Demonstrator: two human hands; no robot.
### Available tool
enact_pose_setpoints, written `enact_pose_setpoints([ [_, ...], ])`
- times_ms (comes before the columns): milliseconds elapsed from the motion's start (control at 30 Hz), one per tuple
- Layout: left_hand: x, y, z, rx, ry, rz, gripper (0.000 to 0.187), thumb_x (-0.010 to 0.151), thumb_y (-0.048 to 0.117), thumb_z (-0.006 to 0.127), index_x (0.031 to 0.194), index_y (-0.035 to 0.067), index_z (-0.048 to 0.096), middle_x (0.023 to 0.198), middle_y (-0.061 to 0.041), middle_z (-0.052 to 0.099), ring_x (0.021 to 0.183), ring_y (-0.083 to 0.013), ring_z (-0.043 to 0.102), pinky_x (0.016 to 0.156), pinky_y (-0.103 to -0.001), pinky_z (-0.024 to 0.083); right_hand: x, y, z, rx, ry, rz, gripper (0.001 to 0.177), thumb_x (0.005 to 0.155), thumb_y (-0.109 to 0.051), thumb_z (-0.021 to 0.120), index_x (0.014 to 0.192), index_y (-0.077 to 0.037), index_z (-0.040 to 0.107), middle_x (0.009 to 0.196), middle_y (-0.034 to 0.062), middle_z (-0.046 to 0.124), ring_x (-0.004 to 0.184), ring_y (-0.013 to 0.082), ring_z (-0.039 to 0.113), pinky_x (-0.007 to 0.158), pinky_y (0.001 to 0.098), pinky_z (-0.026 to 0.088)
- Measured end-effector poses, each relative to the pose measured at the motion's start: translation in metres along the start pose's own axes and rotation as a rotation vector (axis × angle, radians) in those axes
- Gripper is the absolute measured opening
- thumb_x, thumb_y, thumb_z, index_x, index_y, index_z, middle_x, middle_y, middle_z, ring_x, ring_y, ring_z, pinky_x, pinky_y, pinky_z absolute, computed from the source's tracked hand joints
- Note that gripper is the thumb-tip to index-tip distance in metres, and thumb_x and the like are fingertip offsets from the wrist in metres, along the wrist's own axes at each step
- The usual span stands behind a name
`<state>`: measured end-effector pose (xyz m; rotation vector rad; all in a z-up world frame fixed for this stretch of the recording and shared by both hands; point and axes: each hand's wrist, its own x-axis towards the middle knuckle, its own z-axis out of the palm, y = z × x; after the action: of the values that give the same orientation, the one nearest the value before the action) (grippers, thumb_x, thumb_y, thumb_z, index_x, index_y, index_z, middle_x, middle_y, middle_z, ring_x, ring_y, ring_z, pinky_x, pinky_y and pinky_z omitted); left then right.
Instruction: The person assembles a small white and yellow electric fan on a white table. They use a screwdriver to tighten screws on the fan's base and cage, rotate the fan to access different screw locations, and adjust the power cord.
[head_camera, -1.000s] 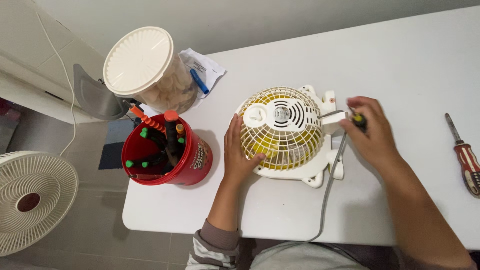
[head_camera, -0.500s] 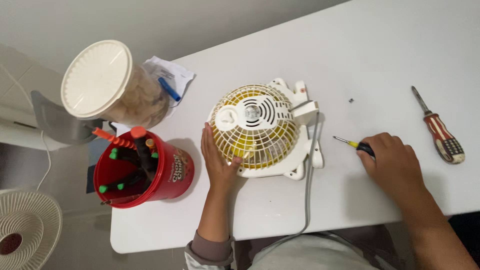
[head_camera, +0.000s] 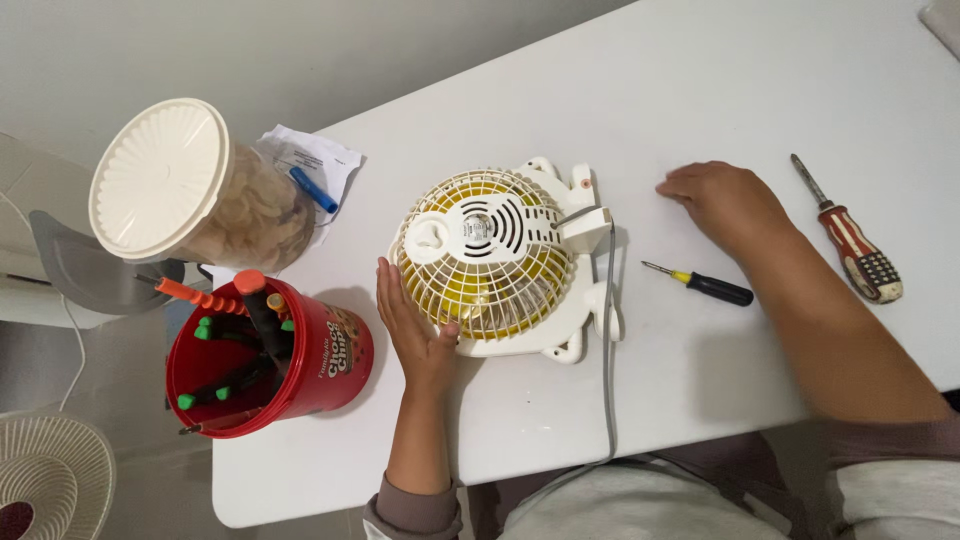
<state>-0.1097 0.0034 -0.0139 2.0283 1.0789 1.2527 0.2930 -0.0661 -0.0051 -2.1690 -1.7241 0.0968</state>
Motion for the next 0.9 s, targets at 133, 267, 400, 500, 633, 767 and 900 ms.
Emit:
enact_pose_setpoints([
  [133,-0.002,-0.001,-0.002,0.041,0.014,0.008,0.112,0.089,0.087,0.046,0.164,0.007,0.02,0.173,-0.021,0.013,0.164,-0.0377,0.012,0.134,-0.056,0.023,0.003,0.004,0.001,-0.12,-0.086,-0.024,0.024,0.092,-0.006,0.062,0.109,-0.013,0.078,0.12,0.0032,0.074,0.111,0.0253,0.067,0.094,0.038,0.055],
  [267,-0.006,0.001,-0.002,0.115,0.014,-0.003,0.107,0.088,0.084,0.041,0.165,0.011,0.024,0.175,-0.019,0.016,0.166,-0.0369,0.015,0.135,-0.058,0.019,0.0,-0.001,-0.005,-0.12,-0.082,-0.044,0.018,0.095,-0.008,0.062,0.104,-0.011,0.077,0.115,0.0044,0.074,0.107,0.0253,0.069,0.091,0.0391,0.056],
  [400,-0.007,0.002,0.001,-0.032,0.032,0.045,0.105,0.094,0.085,0.044,0.164,0.01,0.023,0.172,-0.023,0.013,0.164,-0.0405,0.015,0.134,-0.058,0.024,0.001,-0.009,-0.011,-0.121,-0.244,0.119,0.02,0.097,-0.008,0.059,0.109,-0.01,0.075,0.113,0.0072,0.073,0.108,0.0271,0.067,0.091,0.0414,0.055],
  [500,-0.007,0.0,-0.001,0.108,0.083,0.106,0.098,0.095,0.081,0.043,0.164,0.012,0.028,0.172,-0.024,0.022,0.163,-0.0395,0.021,0.133,-0.058,0.024,-0.003,-0.017,-0.01,-0.181,-0.253,0.095,0.022,0.099,-0.007,0.057,0.113,-0.011,0.073,0.115,0.0088,0.073,0.112,0.0265,0.066,0.094,0.0419,0.055],
  [633,-0.01,-0.003,-0.009,0.179,0.122,0.156,0.091,0.096,0.075,0.049,0.16,0.012,0.034,0.171,-0.023,0.029,0.162,-0.0378,0.026,0.132,-0.058,0.027,-0.007,-0.025,-0.009,-0.133,-0.241,0.169,0.022,0.104,-0.008,0.051,0.113,-0.009,0.071,0.118,0.0133,0.07,0.111,0.0288,0.065,0.095,0.0449,0.053],
  [767,-0.029,0.019,-0.01,0.145,0.211,0.18,0.068,0.098,0.056,0.067,0.145,0.01,0.048,0.154,-0.02,0.044,0.148,-0.0368,0.044,0.125,-0.052,0.038,-0.033,-0.032,-0.023,0.275,-0.098,0.264,0.014,0.111,-0.012,0.051,0.122,-0.004,0.055,0.113,0.0173,0.068,0.105,0.0283,0.063,0.095,0.0438,0.052],
  [900,-0.063,0.068,0.0,-0.126,-0.031,0.174,0.033,0.092,0.021,0.08,0.12,0.008,0.068,0.122,-0.013,0.07,0.116,-0.0291,0.069,0.103,-0.041,0.057,-0.093,-0.07,-0.009,1.057,-0.088,0.119,0.022,0.099,-0.003,0.054,0.115,-0.009,0.039,0.114,0.0134,0.061,0.104,0.0186,0.06,0.091,0.037,0.054],
])
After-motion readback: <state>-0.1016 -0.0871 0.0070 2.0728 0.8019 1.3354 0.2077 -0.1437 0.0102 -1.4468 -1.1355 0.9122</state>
